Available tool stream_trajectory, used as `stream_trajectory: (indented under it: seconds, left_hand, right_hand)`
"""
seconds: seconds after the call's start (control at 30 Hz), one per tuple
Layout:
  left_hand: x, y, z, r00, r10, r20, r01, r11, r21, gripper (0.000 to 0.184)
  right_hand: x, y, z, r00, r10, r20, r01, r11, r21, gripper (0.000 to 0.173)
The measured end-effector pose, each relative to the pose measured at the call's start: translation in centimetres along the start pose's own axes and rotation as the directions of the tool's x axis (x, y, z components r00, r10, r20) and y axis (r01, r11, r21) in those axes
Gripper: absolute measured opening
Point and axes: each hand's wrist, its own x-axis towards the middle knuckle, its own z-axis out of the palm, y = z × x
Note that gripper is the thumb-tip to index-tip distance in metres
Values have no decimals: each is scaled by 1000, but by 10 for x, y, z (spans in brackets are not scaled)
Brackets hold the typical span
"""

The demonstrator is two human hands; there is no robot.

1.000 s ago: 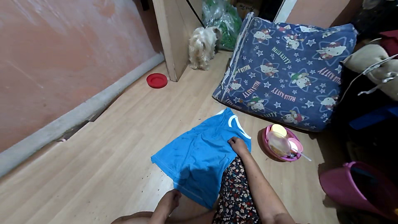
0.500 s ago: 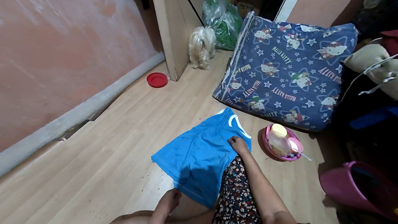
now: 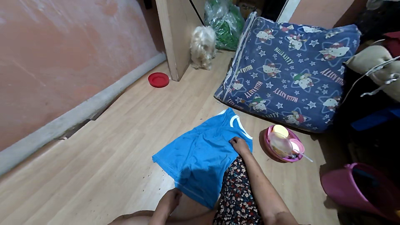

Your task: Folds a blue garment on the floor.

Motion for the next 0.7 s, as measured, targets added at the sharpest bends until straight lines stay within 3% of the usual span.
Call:
stream_trajectory:
  seconds: [0.13, 0.27, 0.5, 0.6, 0.7]
  left_hand:
    - [-17, 21, -6, 1000, -22, 14, 23, 1000, -17, 34]
    - [3, -4, 1, 998, 23, -53, -22, 1000, 16, 31]
    - [1, -3, 0, 980, 123, -155, -113, 991, 70, 53]
    - [2, -5, 0, 978, 161, -131, -153, 986, 71, 53]
    - [2, -6, -2, 979, 194, -64, -189, 978, 87, 39]
  right_hand:
    - [0, 0, 0, 1000, -7, -16, 7, 1000, 19, 33]
    - [1, 1, 1, 1000, 2, -3, -2, 1000, 7, 33]
    - [-3, -4, -2, 995, 95, -11, -96, 993, -64, 40]
    - [-7, -11, -5, 979, 198, 37, -192, 972, -135, 51]
    - [-6, -16, -6, 969, 234, 86, -216, 960, -177, 54]
